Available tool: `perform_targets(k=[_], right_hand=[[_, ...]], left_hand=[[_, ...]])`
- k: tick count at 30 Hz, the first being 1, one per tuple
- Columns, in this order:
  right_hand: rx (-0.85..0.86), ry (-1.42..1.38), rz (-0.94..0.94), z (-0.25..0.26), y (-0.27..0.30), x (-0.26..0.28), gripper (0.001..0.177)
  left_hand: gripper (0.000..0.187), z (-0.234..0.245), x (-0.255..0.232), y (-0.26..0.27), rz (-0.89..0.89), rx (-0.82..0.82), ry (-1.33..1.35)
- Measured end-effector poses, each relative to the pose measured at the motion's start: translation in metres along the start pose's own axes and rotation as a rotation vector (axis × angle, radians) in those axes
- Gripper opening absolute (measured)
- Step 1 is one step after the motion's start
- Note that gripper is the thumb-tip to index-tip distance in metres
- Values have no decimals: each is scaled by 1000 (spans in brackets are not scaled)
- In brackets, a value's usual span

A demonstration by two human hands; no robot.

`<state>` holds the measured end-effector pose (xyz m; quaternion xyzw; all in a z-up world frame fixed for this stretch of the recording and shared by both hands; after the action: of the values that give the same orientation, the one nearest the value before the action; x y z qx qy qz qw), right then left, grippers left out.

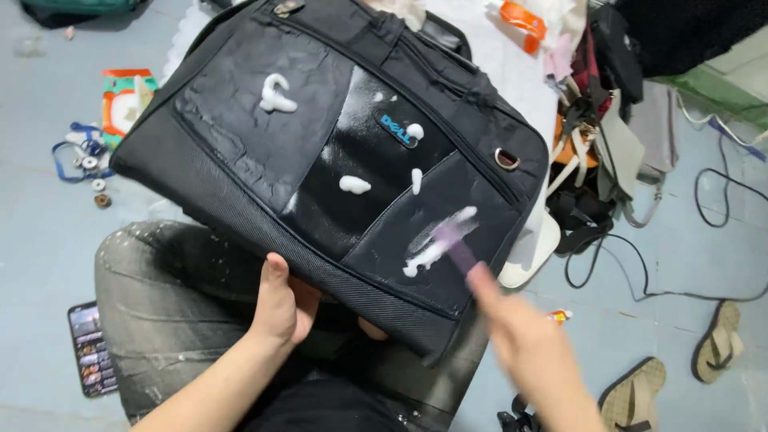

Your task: Cleaning a black laptop bag using wet wipes, foam cleaner, and a toothbrush.

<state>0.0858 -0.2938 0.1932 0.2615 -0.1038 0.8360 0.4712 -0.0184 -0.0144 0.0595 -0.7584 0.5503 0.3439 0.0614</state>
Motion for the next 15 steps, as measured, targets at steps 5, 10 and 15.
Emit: perform_targets(k=[5, 10, 15], right_hand=[[-90, 117, -128, -8, 6, 0, 54], [21, 184, 34, -34, 32, 25, 60], [9, 176, -158, -43, 42, -9, 80]], left_hand=[[89, -3, -22, -2, 131, -186, -3], [94, -21, -35, -3, 176, -250, -39], [89, -18, -34, -4, 60, -166, 11]])
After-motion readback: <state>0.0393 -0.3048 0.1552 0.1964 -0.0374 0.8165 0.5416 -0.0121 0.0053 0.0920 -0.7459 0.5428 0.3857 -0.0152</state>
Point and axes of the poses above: each hand's wrist, its own y-axis away from the middle knuckle, its own z-axis out of the back of the hand, x = y × z, the point moved 1 cm from there along -y, towards the middle knuckle, and after that the axes turned 10 degrees about -y, right-handed, at the moved point
